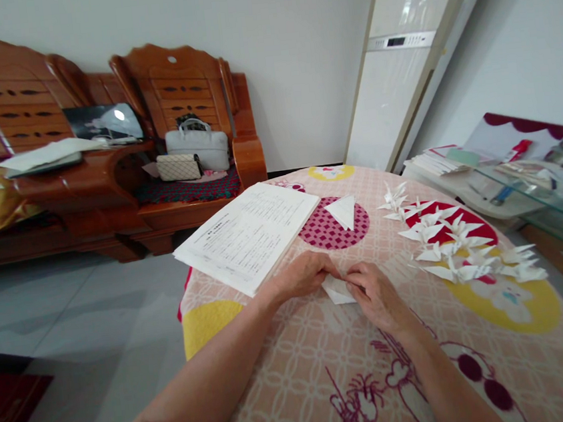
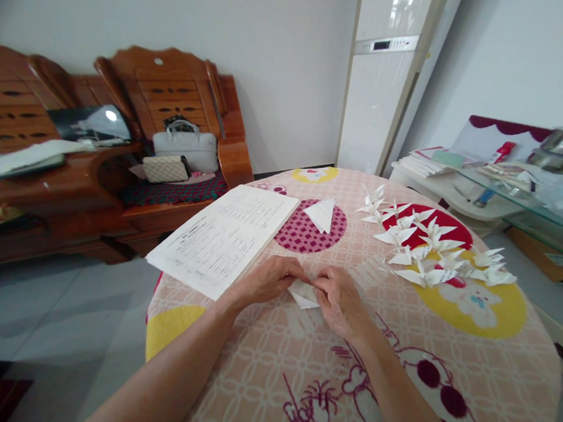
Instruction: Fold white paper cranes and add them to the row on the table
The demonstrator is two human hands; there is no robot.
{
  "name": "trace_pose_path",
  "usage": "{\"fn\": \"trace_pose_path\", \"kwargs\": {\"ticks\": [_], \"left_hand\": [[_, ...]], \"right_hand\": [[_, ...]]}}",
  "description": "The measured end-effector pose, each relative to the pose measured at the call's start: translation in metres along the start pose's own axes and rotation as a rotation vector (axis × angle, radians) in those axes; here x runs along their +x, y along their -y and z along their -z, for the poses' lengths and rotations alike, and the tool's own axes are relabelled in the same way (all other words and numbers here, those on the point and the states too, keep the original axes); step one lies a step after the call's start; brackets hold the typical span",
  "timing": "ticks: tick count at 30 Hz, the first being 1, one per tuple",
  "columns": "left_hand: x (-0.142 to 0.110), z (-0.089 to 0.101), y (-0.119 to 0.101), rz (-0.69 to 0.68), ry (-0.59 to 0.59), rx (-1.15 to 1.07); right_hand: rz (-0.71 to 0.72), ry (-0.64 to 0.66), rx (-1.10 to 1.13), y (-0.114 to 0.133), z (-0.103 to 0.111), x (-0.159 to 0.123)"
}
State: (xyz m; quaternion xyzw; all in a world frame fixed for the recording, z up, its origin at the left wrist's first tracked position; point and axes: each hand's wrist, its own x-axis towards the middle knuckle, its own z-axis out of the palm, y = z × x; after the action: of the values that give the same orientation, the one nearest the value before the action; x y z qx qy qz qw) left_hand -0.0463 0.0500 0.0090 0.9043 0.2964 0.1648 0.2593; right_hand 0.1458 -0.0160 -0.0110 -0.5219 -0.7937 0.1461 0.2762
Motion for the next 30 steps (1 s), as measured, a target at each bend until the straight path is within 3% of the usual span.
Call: {"fn": "trace_pose_path", "kwargs": {"ticks": [10, 18, 23, 30], "left_hand": [[-0.016, 0.011, -0.013, -0.165, 0.124, 0.009], [-0.018, -0.005, -0.015, -0.079, 0.074, 0.115], [-0.018, -0.010, -0.016, -0.068, 0.053, 0.098], [-0.017, -0.007, -0.018, -0.064, 0.047, 0.031]], "right_hand": [[0.030, 0.019, 0.092, -0.002, 0.007, -0.016], [0.030, 0.022, 0.140, 0.000, 0.012, -0.016], [-0.118, -0.029, 0.256, -0.009, 0.022, -0.016], [-0.344, 0.149, 0.399, -0.010, 0.025, -0.021]]}}
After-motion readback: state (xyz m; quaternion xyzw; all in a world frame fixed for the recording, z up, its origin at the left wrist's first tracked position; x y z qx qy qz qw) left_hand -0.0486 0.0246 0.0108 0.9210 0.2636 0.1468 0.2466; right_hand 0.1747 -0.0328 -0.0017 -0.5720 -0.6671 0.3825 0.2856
